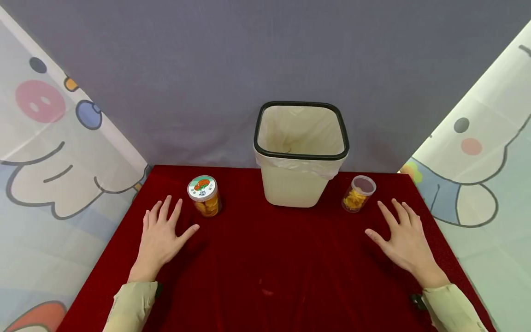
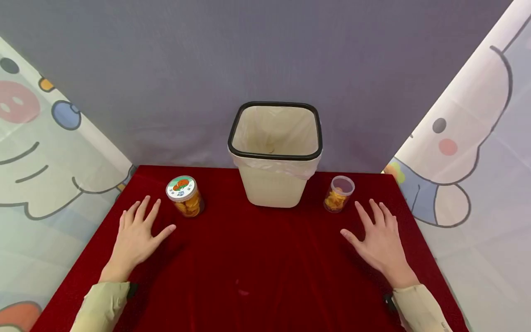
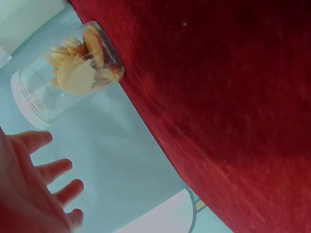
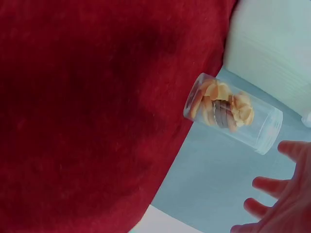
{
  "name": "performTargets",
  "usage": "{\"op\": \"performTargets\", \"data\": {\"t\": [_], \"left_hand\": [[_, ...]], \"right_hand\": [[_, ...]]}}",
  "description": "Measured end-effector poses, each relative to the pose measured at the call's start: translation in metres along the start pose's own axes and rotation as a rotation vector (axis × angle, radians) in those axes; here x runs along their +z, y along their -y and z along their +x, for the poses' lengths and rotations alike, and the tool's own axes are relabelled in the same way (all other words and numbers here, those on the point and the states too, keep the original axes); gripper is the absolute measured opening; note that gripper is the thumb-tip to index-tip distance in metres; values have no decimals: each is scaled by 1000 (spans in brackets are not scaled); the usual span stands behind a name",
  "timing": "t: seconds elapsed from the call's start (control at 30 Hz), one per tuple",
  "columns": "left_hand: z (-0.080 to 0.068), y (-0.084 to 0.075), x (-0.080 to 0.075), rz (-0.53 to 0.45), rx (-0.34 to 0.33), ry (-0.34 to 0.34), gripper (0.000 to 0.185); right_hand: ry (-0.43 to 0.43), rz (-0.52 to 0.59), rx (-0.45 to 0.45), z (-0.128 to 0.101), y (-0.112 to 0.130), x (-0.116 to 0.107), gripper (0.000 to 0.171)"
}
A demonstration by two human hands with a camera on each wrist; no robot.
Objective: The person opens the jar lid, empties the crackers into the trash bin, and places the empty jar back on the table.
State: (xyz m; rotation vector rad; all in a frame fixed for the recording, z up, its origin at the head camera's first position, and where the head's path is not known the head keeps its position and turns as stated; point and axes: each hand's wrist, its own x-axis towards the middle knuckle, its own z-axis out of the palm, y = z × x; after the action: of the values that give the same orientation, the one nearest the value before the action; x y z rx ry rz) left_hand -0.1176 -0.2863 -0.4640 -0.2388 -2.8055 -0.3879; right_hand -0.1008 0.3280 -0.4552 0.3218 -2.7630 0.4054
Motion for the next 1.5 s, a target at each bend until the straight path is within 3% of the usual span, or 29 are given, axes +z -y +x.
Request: {"op": "performTargets", "data": {"t": [0.2,0.37,0.6,0.7,0.87,1.07,1.5], "left_hand": [[7,-3,6,-154,-57,-8,81],[18,-6,12,-298,-139,34,86],[39,-8,24,-624,-290,79,96],[47,-8,30,-718,-324,114,102],[55,-9,38,-785,-351,159,107],[63,-9,47,-865,-356,140,104],[64,-11,51,-819,-373,77,97]], "right_hand": [[21,75,70,-3,8,1,80],[45,116,90,-8,17,6,77],[28,187,86,-10,28,11,72],[26,228,84,-9,31,14,70],[40,319,69,-8,37,21,65],[73,431,60,-6,48,32,61],[85,497,41,-3,66,46,56]]}}
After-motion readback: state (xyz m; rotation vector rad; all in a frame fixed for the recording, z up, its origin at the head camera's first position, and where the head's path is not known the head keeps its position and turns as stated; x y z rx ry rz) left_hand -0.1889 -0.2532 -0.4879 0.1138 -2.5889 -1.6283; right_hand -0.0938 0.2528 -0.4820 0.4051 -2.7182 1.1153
